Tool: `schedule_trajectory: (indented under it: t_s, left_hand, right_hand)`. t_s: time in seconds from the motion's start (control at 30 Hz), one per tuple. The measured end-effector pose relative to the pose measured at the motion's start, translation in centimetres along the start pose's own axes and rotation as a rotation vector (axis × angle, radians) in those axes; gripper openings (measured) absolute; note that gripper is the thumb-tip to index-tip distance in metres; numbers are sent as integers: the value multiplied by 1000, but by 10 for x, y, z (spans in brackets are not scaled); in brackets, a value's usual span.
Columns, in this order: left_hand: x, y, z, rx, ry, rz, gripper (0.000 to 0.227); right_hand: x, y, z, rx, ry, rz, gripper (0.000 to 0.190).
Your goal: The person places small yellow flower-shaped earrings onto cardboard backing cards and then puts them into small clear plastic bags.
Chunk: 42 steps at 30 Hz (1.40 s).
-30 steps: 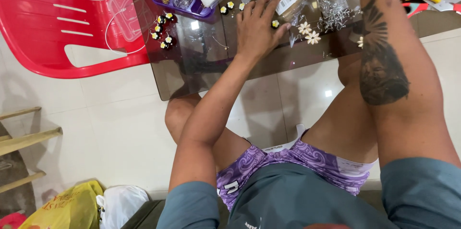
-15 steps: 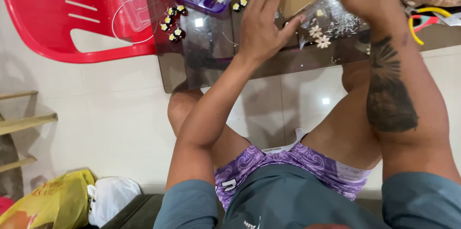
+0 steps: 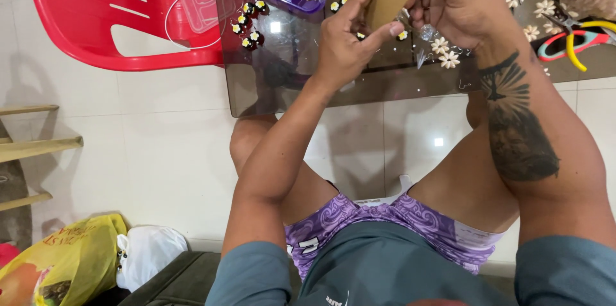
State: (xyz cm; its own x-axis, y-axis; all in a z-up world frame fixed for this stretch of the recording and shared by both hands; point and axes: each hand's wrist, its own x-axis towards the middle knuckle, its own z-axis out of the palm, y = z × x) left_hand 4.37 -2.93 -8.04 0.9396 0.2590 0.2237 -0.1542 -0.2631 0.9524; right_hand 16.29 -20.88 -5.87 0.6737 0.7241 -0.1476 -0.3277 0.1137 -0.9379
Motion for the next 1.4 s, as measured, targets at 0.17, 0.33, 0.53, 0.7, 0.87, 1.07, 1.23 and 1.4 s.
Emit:
schedule_trajectory:
  t_s: [0.17,0.33,0.53,0.7,0.87,1.07,1.23,1.4]
  left_hand:
    - [-1,-1,-8,-46,4,49,66]
    - [-3,-3,-15,180,15,99,65]
    - [-4,-1,-20,169,21,37,68]
    - [-2,-6,-18,-48,-25,23,65]
    - [0,-11,-23,-215,-80,39,63]
    - [11,-16,-47,-337,37,-22,66]
    - [17,-26,-77,-286,24,20,69]
    - [10,-19,-90,-107,50,21,68]
  right_hand:
    - [5,7,1,35,-12,0,32]
    - [4,1,7,0,-43,-7,34]
    - [4,-1,8,62,-31,-13,23]
    - [3,-3,7,54,-39,-25,18]
    - [2,-6,3,-63,2,38,10]
    - [10,14,-37,-838,296,66,19]
    - [31,69,-124,-1383,415,-244,19]
    - [19,64,-129,-1430,359,-413,21]
